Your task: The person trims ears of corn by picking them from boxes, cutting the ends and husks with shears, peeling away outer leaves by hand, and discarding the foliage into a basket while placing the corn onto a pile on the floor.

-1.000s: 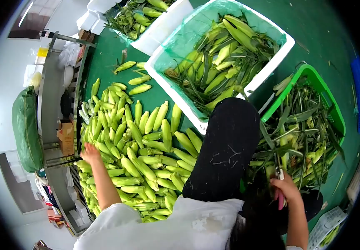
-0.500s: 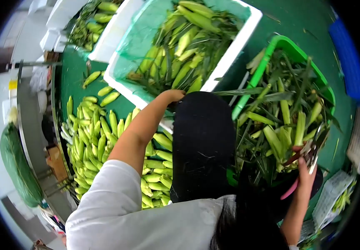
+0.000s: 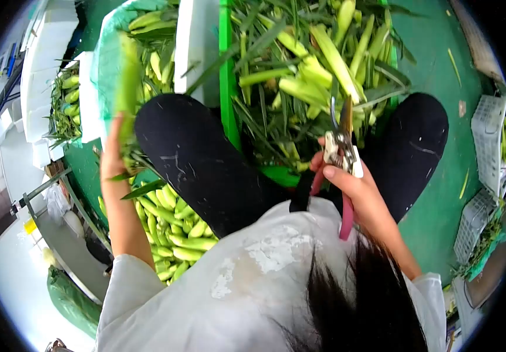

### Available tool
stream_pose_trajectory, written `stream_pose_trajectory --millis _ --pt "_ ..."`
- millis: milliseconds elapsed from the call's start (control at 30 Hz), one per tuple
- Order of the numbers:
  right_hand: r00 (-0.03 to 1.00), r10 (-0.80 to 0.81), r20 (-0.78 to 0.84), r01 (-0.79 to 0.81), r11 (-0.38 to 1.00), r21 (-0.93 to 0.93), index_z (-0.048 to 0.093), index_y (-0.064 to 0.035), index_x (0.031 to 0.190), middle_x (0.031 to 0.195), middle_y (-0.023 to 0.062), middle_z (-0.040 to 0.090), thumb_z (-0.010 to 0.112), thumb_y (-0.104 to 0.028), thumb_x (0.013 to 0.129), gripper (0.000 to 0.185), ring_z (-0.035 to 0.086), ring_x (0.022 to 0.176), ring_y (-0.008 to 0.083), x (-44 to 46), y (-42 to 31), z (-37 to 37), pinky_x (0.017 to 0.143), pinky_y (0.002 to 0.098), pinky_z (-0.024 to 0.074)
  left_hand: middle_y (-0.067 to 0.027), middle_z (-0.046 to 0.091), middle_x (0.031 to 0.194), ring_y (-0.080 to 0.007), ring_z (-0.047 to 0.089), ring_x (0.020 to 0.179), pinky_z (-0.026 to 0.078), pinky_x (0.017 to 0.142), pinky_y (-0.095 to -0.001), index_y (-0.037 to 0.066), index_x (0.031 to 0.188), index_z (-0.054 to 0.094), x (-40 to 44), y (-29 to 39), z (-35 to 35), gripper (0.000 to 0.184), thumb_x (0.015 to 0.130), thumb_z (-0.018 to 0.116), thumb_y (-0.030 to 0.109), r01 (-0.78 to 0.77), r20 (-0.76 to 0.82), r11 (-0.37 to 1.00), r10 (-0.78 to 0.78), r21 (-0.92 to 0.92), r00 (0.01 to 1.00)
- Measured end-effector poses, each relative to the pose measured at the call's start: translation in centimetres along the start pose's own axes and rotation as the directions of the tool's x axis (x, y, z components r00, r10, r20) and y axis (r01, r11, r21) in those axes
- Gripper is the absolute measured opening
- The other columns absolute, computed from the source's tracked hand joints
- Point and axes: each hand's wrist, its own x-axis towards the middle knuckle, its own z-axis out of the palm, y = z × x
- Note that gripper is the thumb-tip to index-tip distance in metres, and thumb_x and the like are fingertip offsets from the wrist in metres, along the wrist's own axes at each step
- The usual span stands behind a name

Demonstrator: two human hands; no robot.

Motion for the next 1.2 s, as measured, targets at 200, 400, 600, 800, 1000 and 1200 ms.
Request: stream_pose_trajectory --millis 200,400,600,800,1000,1200 --pt "0.991 -0.016 0.132 0.037 0.987 -0.159 0.042 -0.0029 0.143 0.111 0.0056 0.057 0.072 -0.01 0.08 0.069 0.053 0.094 0.014 -0.7 -0.8 -0.9 0.086 0.0287 0.0458 -0.0101 0.068 0.101 -0.0181 0.064 0.088 0.052 0.077 -0.0321 0.001 0.124 0.059 -12.8 2.8 4.9 0.069 0.081 0.074 0.053 -0.391 -0.062 0.819 0.456 0.419 0.888" --pt "0.969 -0.194 0.153 0.242 0.62 -0.746 0.032 0.0046 0.145 0.14 0.026 0.047 0.082 -0.034 0.075 0.094 0.048 0.13 0.0344 0.4 -2.3 -2.7 0.11 0.0383 0.0372 -0.0118 0.07 0.106 -0.0178 0.067 0.097 0.051 0.087 -0.0303 0.001 0.13 0.055 -16.6 -3.5 13.1 0.061 0.077 0.081 0.016 -0.52 0.465 0.795 0.349 0.313 0.814" --pt "0.976 -0.132 0.175 0.219 0.65 -0.728 0.032 0.0044 0.145 0.136 0.0258 0.049 0.081 -0.035 0.075 0.094 0.05 0.126 0.0335 1.0 -3.4 -4.9 0.107 0.0371 0.0379 -0.0191 0.07 0.105 -0.0308 0.071 0.096 0.055 0.084 -0.036 0.004 0.13 0.054 -18.7 -4.9 12.6 0.064 0.074 0.082 0.019 -0.566 0.455 0.613 0.347 0.552 0.82" --pt "0.972 -0.001 0.234 0.171 0.684 -0.709 0.034 0.0068 0.142 0.131 0.024 0.05 0.083 -0.033 0.074 0.093 0.051 0.123 0.0296 1.2 -2.7 -4.4 0.106 0.0359 0.0389 -0.0185 0.07 0.103 -0.0335 0.07 0.094 0.056 0.081 -0.0383 0.006 0.131 0.052 -19.9 -6.3 11.7 0.067 0.073 0.082 0.022 -0.59 0.424 0.617 0.413 0.52 0.806" --pt "0.79 -0.4 0.464 0.579 0.236 -0.781 0.041 -0.0005 0.139 0.133 0.0228 0.05 0.086 -0.026 0.064 0.091 0.049 0.123 0.0388 4.0 -2.5 -3.4 0.106 0.0415 0.0398 -0.0157 0.069 0.105 -0.0281 0.069 0.096 0.053 0.085 -0.0354 0.006 0.129 0.051 -21.5 -5.8 10.9 0.068 0.071 0.082 0.018 -0.469 0.494 0.695 0.186 0.544 0.849" --pt "0.876 -0.214 0.431 0.481 0.423 -0.768 0.057 0.0007 0.117 0.089 0.0119 0.067 0.086 -0.024 0.067 0.062 0.067 0.08 0.0287 2.7 -1.4 -3.3 0.074 0.0365 0.0529 -0.0106 0.067 0.113 -0.0173 0.062 0.104 0.048 0.094 -0.0323 0.003 0.131 0.051 -18.8 -5.6 7.8 0.067 0.074 0.081 0.019 -0.25 0.658 0.898 -0.056 0.362 0.751"
